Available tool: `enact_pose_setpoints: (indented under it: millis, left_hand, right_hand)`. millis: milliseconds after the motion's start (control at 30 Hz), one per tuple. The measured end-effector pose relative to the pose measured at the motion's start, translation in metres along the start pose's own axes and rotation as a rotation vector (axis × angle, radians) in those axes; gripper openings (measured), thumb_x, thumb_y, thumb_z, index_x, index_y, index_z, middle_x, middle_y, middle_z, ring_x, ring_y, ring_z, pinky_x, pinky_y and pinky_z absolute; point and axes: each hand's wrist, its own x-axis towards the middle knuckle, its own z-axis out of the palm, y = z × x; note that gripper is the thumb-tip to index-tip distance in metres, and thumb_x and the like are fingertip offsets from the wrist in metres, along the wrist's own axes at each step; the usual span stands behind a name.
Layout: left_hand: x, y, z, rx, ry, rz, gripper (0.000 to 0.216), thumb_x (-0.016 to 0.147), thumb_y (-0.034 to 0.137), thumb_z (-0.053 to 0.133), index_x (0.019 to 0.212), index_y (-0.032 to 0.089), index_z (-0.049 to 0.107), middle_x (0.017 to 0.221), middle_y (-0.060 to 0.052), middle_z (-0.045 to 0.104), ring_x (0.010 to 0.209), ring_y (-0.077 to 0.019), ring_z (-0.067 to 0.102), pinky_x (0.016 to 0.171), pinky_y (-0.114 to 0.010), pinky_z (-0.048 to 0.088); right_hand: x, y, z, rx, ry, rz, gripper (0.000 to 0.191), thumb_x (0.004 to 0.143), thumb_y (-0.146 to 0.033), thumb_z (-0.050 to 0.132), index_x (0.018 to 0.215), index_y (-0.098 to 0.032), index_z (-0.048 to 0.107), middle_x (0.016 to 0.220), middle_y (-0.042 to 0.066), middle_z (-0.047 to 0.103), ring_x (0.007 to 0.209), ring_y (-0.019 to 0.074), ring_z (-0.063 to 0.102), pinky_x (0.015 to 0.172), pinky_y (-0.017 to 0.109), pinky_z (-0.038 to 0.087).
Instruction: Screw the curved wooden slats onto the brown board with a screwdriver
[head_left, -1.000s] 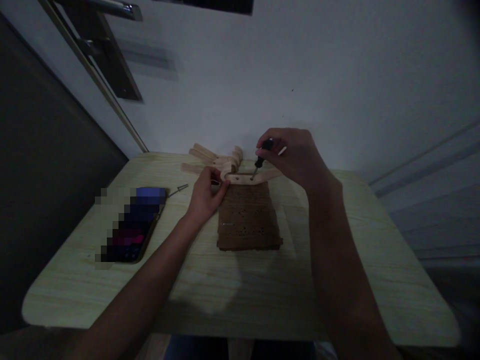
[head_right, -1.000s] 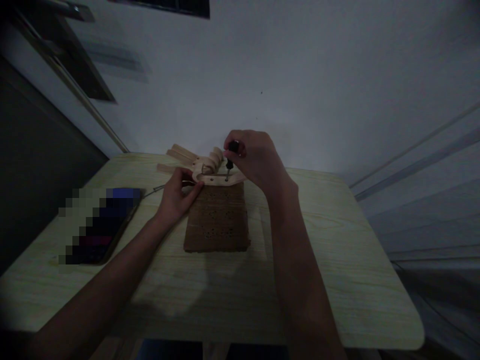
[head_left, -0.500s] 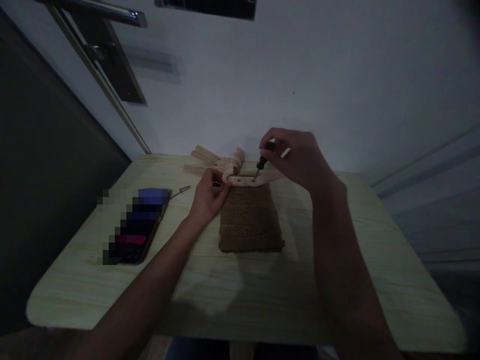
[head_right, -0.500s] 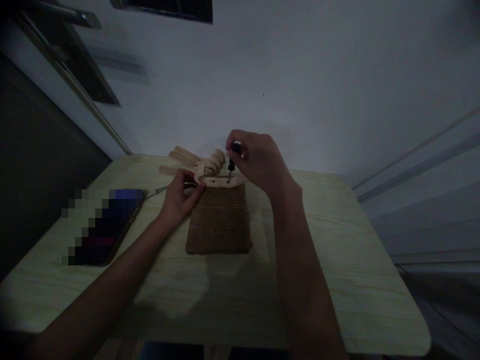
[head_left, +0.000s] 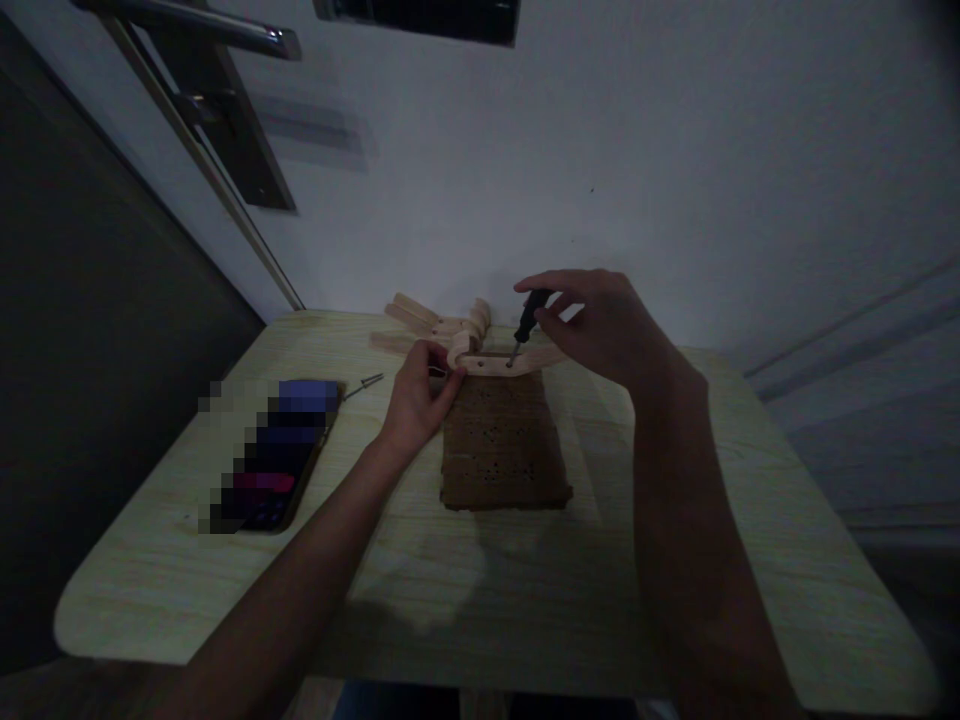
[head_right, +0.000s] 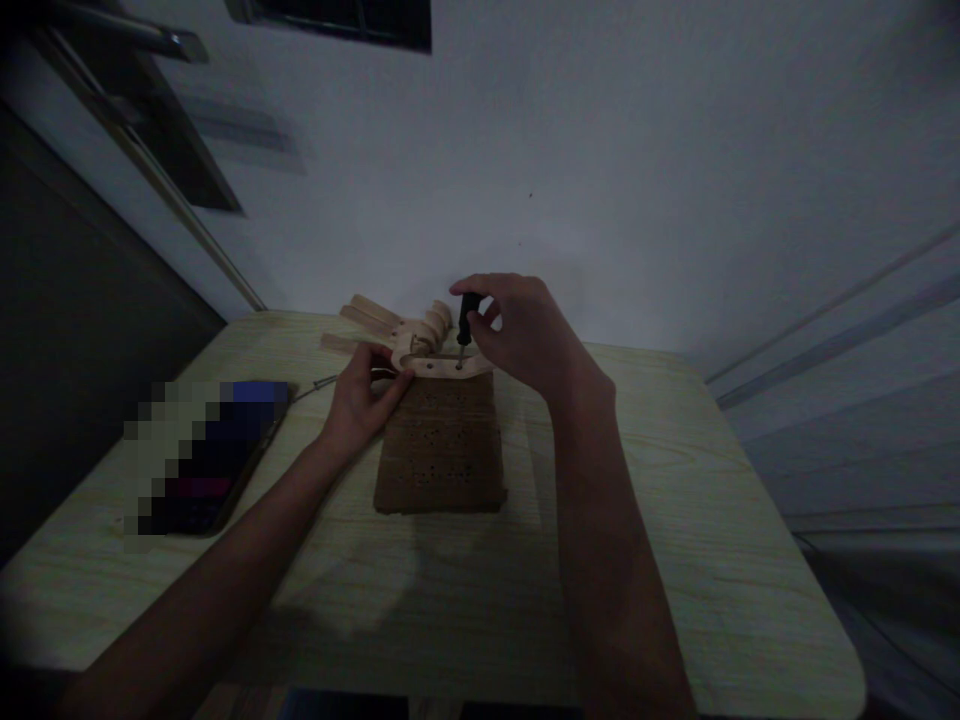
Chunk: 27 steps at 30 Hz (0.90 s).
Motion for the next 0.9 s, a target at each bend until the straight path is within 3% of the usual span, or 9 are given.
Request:
enact_pose_setpoints:
  millis: [167, 533, 900]
  left_hand:
    - [-0.0003, 0.0011, -0.0001, 0.003, -0.006, -0.015, 0.024, 0.089, 0.038, 0.061, 0.096, 0.02, 0.046, 0.086, -0.002, 0.056, 0.077, -0.0157, 0.059, 0.07, -0.032, 0.053]
    - [0.0001, 0.0019, -0.0004, 0.008, -0.011, -0.032, 0.024, 0.087, 0.037, 0.063, 0.094, 0.02, 0.047, 0.086, -0.002, 0.057, 0.077, -0.0158, 0.059, 0.071, -0.032, 0.051]
    - [-0.0004, 0.0042, -0.0005, 0.021, -0.007, -0.029, 0.021, 0.087, 0.033, 0.063, 0.093, 0.021, 0.047, 0.086, -0.002, 0.058, 0.077, -0.0151, 0.06, 0.07, -0.031, 0.052]
  right_hand:
    - [0.0019, -0.0039, -0.0028, 0.038, -0.032, -0.01, 0.033, 0.076, -0.009, 0.053, 0.104, -0.018, 0.07, 0.088, 0.003, 0.071, 0.063, 0.0122, 0.06, 0.068, 0.03, 0.053]
    - [0.0025, -0.0053, -0.0034, 0.076, -0.039, 0.027, 0.024, 0.077, -0.013, 0.055, 0.096, -0.019, 0.069, 0.087, 0.002, 0.07, 0.061, 0.0113, 0.058, 0.064, 0.027, 0.051]
    - [0.0022, -0.0093, -0.0072, 0.049, -0.09, 0.089, 0.025, 0.082, -0.02, 0.056, 0.104, -0.022, 0.067, 0.094, 0.003, 0.07, 0.066, 0.0138, 0.062, 0.061, 0.027, 0.051]
